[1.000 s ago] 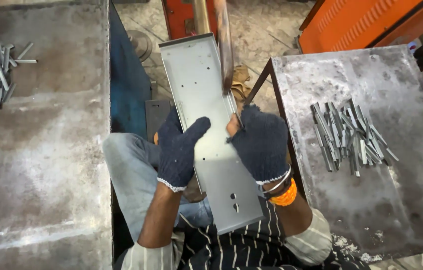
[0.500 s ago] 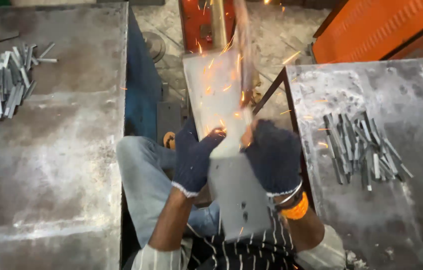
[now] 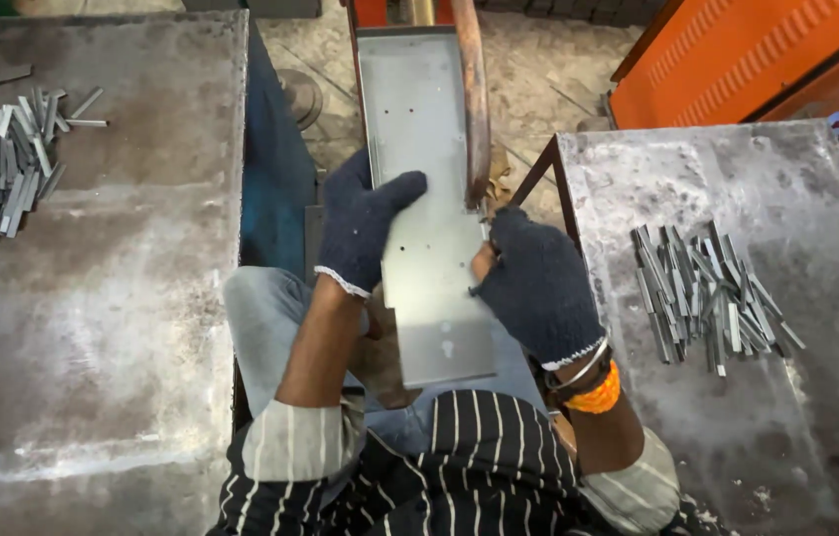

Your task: Spot welding small metal strips onto a larger metal plate at a manual workstation.

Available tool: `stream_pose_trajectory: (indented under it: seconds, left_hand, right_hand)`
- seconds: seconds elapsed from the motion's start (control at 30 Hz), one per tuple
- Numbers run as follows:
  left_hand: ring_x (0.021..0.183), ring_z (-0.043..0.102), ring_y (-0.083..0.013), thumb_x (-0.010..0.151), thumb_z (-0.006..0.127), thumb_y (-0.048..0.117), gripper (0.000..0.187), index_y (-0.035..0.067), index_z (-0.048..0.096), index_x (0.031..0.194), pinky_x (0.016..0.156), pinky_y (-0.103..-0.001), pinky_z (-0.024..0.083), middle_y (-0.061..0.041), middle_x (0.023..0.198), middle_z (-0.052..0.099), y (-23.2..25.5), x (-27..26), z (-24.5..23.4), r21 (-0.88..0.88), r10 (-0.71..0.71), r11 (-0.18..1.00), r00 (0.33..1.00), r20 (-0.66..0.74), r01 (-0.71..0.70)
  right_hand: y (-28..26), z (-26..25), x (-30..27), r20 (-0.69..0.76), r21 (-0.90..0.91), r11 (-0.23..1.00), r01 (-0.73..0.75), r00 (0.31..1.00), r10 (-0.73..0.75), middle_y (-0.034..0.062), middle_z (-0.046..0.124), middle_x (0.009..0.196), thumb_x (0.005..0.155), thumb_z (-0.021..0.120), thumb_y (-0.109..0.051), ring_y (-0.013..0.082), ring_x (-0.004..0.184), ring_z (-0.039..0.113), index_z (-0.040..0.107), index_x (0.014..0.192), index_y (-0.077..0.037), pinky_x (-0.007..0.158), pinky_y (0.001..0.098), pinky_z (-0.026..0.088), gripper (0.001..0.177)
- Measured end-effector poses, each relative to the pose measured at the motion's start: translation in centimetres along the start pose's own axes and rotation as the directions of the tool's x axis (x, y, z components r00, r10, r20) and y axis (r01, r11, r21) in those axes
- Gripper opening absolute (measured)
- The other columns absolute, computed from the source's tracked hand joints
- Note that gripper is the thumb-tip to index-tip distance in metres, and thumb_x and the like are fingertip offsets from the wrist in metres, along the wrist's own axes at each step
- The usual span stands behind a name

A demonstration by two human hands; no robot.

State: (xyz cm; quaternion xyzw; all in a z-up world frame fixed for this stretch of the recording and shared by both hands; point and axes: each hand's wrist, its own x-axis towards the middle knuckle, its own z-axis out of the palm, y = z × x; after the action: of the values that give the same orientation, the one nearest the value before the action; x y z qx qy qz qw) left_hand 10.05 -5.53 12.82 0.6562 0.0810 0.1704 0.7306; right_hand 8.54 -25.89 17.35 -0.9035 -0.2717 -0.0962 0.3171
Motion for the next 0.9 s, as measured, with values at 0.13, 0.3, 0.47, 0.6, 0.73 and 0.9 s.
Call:
stream_pose_trajectory:
  seconds: [0.13,0.3,0.47,0.6,0.73,0.9]
  left_hand:
    - [0.076,0.073,-0.016,0.079,0.076,0.008,0.035,-0.005,0.074,0.112,0.07,-0.031,0.061,-0.01,0.095,0.079,-0.1,0.4,-0.1,-0.077,-0.095,0.992,0.995,0.01,0.096]
    - [0.077,0.073,-0.0148,0.08,0.076,0.008,0.035,-0.003,0.073,0.113,0.07,-0.03,0.061,-0.009,0.095,0.078,0.2,0.8,-0.2,-0.052,-0.063,0.997,0.998,0.022,0.064]
    - [0.077,0.072,-0.014,0.081,0.076,0.011,0.034,-0.004,0.073,0.112,0.07,-0.031,0.06,-0.01,0.095,0.078,-0.3,0.6,-0.4,-0.052,-0.08,0.995,0.996,0.035,0.082]
    - [0.076,0.072,-0.016,0.083,0.077,0.014,0.032,-0.007,0.074,0.108,0.07,-0.032,0.06,-0.012,0.092,0.079,-0.1,-0.5,-0.5,0.093,-0.095,0.991,0.995,0.014,0.093]
    - [0.084,0.073,-0.015,0.083,0.076,0.015,0.039,-0.004,0.071,0.117,0.076,-0.032,0.06,-0.011,0.1,0.078,-0.4,-2.0,-0.7,0.005,-0.019,1.0,0.997,0.069,0.018]
    - [0.087,0.07,-0.0153,0.085,0.073,0.014,0.039,-0.002,0.068,0.121,0.077,-0.032,0.058,-0.011,0.103,0.076,-0.3,-3.4,-0.4,-0.041,-0.034,0.999,0.999,0.027,0.036]
  right_hand:
    - [0.2,0.3,0.3,0.016,-0.018,0.999,0.034,0.999,-0.034,0.0216,0.061,0.069,0.085,0.069,-0.011,0.0423,0.069,0.066,0.059,0.084,-0.001,0.062,0.0504,0.049,0.015]
    - [-0.1,0.5,0.6,0.058,0.029,0.997,-0.067,0.996,0.066,0.019,0.061,0.068,0.085,0.07,-0.013,0.0373,0.067,0.068,0.056,0.083,-0.002,0.062,0.0468,0.052,0.018]
    - [0.3,1.7,-0.5,-0.045,-0.046,0.996,0.073,0.996,-0.075,0.0198,0.062,0.071,0.083,0.072,-0.009,0.04,0.069,0.066,0.058,0.082,-0.003,0.062,0.0481,0.049,0.016]
    - [-1.2,0.4,-0.9,0.014,-0.025,0.996,-0.088,0.996,0.088,0.0145,0.062,0.067,0.085,0.069,-0.01,0.0333,0.064,0.068,0.058,0.081,-0.005,0.061,0.0433,0.052,0.013]
    - [-1.2,0.9,-2.9,0.069,-0.04,0.994,-0.101,0.992,0.104,0.0144,0.061,0.065,0.085,0.069,-0.011,0.0321,0.061,0.067,0.057,0.081,-0.005,0.06,0.0435,0.052,0.015]
    - [-1.5,0.9,-3.6,-0.036,-0.102,0.995,-0.014,0.999,0.01,0.0197,0.062,0.071,0.086,0.068,-0.009,0.0404,0.071,0.066,0.06,0.085,-0.003,0.061,0.0497,0.048,0.01]
